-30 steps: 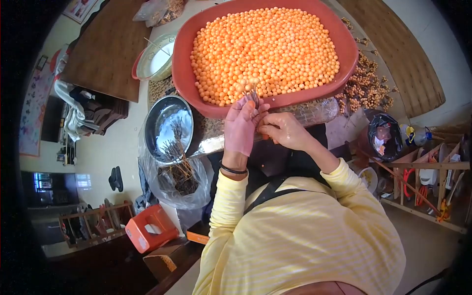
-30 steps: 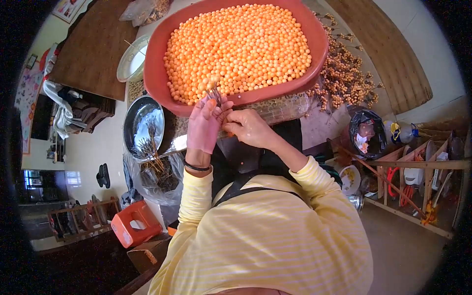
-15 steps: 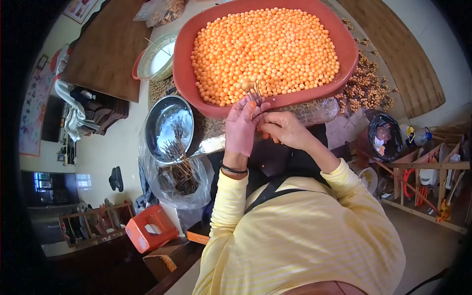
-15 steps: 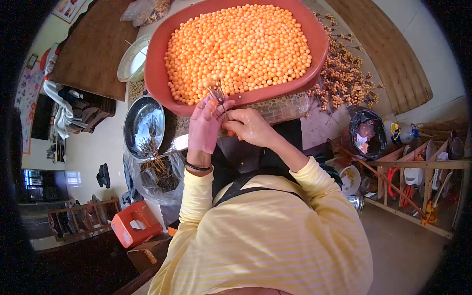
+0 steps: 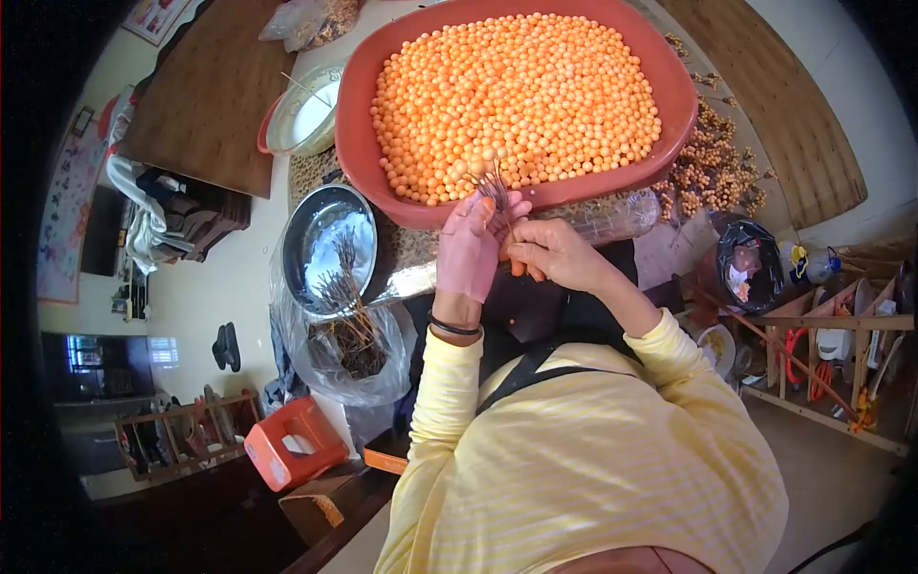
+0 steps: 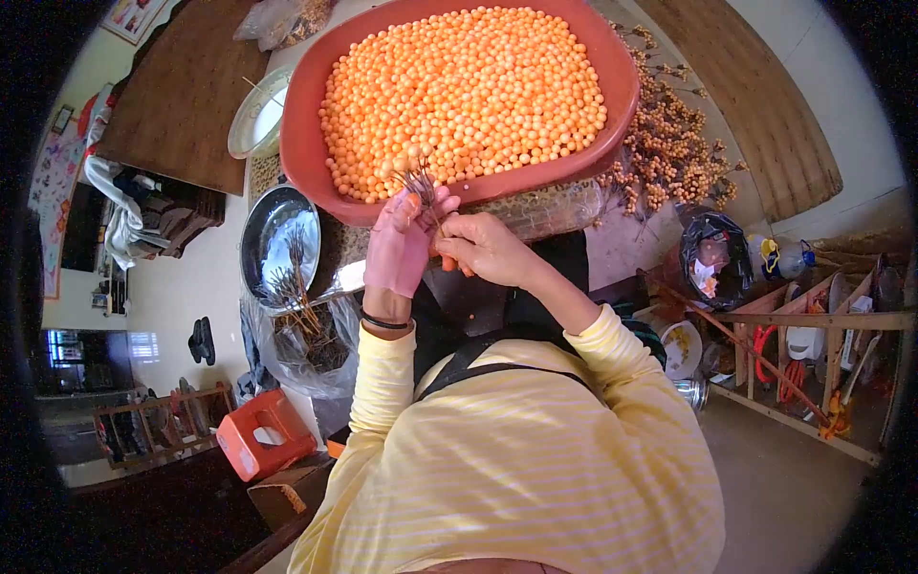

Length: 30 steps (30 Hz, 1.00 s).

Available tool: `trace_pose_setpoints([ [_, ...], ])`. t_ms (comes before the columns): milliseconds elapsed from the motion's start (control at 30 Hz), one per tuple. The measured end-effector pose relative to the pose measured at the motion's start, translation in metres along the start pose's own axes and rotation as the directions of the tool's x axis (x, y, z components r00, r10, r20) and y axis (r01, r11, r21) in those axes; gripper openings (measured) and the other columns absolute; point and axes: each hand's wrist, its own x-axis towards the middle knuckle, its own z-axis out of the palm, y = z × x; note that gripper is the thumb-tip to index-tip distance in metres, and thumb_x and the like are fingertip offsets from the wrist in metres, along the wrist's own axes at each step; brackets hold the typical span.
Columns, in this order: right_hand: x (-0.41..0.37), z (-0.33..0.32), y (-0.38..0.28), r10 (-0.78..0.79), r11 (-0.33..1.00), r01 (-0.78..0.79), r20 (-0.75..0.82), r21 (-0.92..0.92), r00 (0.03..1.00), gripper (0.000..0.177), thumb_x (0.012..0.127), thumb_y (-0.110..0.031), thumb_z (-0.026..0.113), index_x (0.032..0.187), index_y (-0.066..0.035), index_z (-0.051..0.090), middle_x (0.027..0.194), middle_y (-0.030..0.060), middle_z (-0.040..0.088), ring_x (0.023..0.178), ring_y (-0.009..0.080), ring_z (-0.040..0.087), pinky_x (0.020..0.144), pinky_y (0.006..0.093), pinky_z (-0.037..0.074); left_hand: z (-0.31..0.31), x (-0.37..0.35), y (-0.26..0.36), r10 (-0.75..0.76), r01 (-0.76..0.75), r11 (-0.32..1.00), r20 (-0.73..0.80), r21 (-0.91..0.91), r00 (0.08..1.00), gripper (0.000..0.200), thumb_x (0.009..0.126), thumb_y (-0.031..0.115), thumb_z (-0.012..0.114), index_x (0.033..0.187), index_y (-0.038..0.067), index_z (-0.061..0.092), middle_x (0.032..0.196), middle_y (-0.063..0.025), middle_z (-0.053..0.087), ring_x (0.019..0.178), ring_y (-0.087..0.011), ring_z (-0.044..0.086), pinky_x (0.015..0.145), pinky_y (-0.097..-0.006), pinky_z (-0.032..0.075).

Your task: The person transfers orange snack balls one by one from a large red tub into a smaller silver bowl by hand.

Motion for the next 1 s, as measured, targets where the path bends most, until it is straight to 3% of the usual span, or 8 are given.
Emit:
trace_pose_setpoints([
  [600,0.0,0.001,0.0,0.004,1.0,-0.005,-0.012,-0.031,1.0,0.017,0.088,-0.01,0.055,0.075,-0.004,0.063,0.066,0.0038,0.061,0.05,0.0088,0.048,0.046,0.0203,0.038,-0.005,0.003,-0.001,-0.022,0.021,1.0,-0.046,-0.022,0.999,0.017,0.09,0.006,0.052,0.106,0.002,0.055,0.094,-0.0107,0.061,0.085,-0.0239,0.063,0.079,-0.0324,0.051],
  [733,0.001,-0.001,0.003,0.014,0.999,-0.013,0.019,-0.042,1.0,0.014,0.09,-0.012,0.056,0.085,-0.003,0.065,0.071,0.0047,0.062,0.054,0.0078,0.048,0.049,0.0178,0.038,-0.006,0.005,-0.003,-0.008,0.006,0.999,-0.047,-0.049,0.999,0.016,0.089,0.004,0.053,0.105,0.002,0.055,0.092,-0.01,0.06,0.081,-0.0229,0.061,0.077,-0.0329,0.051],
  [1000,-0.003,0.0,0.0,-0.027,0.993,0.024,-0.024,-0.113,0.999,0.013,0.089,-0.011,0.057,0.084,-0.002,0.066,0.072,0.0038,0.062,0.055,0.0076,0.049,0.05,0.0181,0.039,-0.005,0.003,-0.001,0.004,-0.006,1.0,-0.114,-0.021,0.993,0.015,0.088,0.003,0.053,0.104,0.003,0.055,0.089,-0.0085,0.06,0.076,-0.0197,0.059,0.072,-0.0324,0.051],
])
